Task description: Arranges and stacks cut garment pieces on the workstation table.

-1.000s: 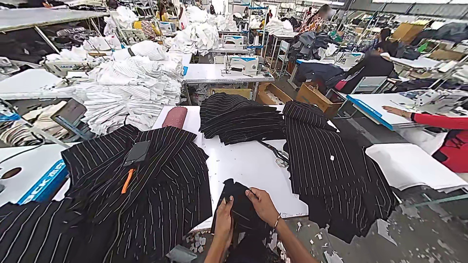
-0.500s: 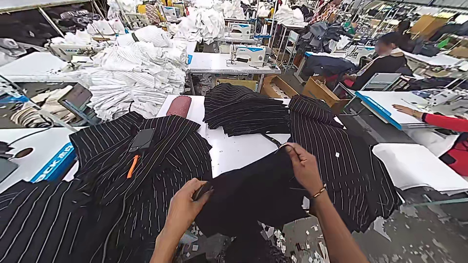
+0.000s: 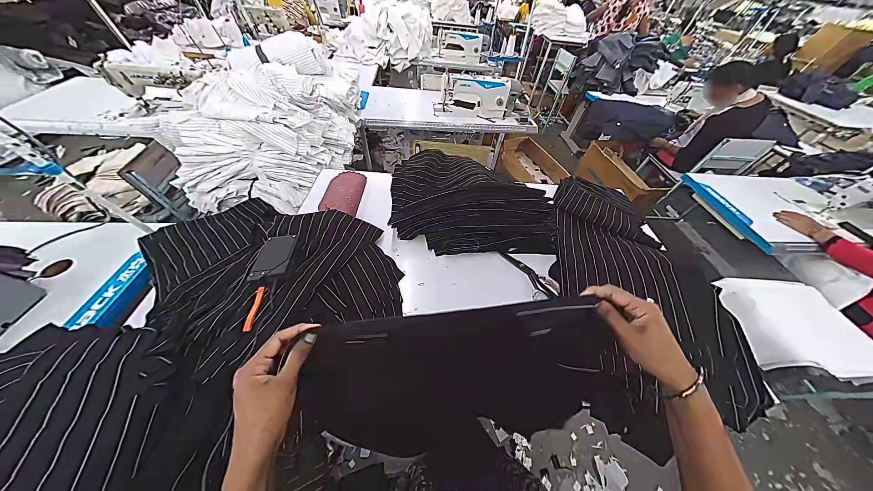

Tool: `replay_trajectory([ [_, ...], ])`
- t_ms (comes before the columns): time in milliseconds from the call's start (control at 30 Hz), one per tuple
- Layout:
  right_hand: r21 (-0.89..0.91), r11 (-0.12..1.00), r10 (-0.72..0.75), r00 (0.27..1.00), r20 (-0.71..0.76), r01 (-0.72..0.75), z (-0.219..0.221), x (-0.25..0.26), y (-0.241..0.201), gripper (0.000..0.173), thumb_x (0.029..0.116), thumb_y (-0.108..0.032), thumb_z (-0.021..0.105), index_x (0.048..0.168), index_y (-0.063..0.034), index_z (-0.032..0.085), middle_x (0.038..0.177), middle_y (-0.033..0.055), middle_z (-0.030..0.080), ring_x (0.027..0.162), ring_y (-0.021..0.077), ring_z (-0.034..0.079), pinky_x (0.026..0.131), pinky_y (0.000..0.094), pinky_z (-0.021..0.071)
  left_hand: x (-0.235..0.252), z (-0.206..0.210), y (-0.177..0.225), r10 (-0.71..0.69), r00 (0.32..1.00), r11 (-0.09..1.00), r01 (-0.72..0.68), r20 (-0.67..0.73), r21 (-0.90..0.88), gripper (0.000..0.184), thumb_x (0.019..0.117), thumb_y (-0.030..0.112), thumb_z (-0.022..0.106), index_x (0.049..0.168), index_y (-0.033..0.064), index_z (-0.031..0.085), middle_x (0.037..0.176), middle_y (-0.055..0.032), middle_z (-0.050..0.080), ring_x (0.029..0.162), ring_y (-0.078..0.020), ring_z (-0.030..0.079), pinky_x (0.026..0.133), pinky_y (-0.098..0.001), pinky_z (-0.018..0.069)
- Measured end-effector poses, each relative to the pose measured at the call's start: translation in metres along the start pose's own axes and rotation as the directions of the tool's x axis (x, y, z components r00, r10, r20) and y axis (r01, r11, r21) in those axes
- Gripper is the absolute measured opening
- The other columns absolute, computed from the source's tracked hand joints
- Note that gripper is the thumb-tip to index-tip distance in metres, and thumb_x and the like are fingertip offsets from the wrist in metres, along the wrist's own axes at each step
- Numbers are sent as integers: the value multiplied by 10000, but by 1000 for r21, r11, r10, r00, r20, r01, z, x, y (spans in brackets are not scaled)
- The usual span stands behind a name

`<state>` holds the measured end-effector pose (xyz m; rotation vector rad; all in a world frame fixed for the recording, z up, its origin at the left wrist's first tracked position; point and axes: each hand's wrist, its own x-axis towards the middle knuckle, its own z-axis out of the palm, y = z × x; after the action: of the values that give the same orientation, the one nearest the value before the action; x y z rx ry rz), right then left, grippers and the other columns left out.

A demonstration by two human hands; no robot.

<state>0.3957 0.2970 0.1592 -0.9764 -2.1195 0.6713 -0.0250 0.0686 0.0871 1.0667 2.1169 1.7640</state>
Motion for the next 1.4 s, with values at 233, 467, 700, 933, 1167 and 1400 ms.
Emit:
replay_trajectory([
  [233, -255, 936, 291, 942, 170, -243, 79, 78, 83, 301, 1047, -231, 578, 1155, -10, 751, 1126, 186, 748, 1103, 297, 699, 1009, 506, 485, 79, 40, -67, -129, 983, 965, 95, 128, 245, 287, 1013, 182, 625, 1150, -54, 718, 1171, -243, 706, 1171, -343, 644, 1051, -530, 440],
  [467, -287, 958, 84, 976, 200, -23, 186, 43, 75, 365, 1055, -230, 507, 1322, -44, 672, 1368, 155, 655, 1324, 314, 587, 1150, 485, 431, 27, 104, -73, 27, 868, 785, -326, 496, 527, 386, 1005, 285, 582, 1282, 34, 679, 1378, -217, 619, 1326, -413, 552, 1078, -637, 418],
  [700, -277, 943, 96, 646, 757, 184, 246, -101, 10, 987, 842, -433, 783, 1622, -80, 292, 1709, 106, 209, 1576, 314, 202, 1216, 667, 149, -115, 110, -95, -130, 639, 714, -470, 758, 519, 1049, 697, 145, 880, 1599, 86, 347, 1682, -180, 242, 1545, -388, 254, 1167, -733, 179],
  [933, -392, 914, 143, 822, 552, 104, 196, -126, 41, 1007, 579, -102, 911, 1507, -122, 519, 1612, 137, 420, 1493, 371, 383, 1142, 671, 317, -118, 72, -95, -100, 741, 713, -412, 663, 568, 824, 759, 68, 786, 1526, 76, 485, 1610, -148, 412, 1470, -349, 424, 1140, -634, 329],
  [1167, -437, 845, 526, 627, 575, -308, 142, -36, 38, 348, 1011, -148, 536, 1320, -117, 693, 1311, 130, 692, 1245, 326, 638, 1055, 555, 477, -15, 101, -44, -479, 597, 708, -171, 643, 686, 346, 996, 49, 539, 1305, 90, 688, 1280, -177, 696, 1199, -394, 653, 1033, -621, 460],
  [1400, -509, 823, 539, 629, 559, -252, 178, 67, 100, 420, 1082, -328, 471, 1381, -58, 590, 1306, 199, 659, 1256, 360, 612, 1059, 561, 450, 111, 181, -74, -555, 509, 705, -133, 658, 697, 329, 1005, 258, 653, 1256, 46, 675, 1255, -230, 667, 1223, -413, 613, 1026, -617, 464],
])
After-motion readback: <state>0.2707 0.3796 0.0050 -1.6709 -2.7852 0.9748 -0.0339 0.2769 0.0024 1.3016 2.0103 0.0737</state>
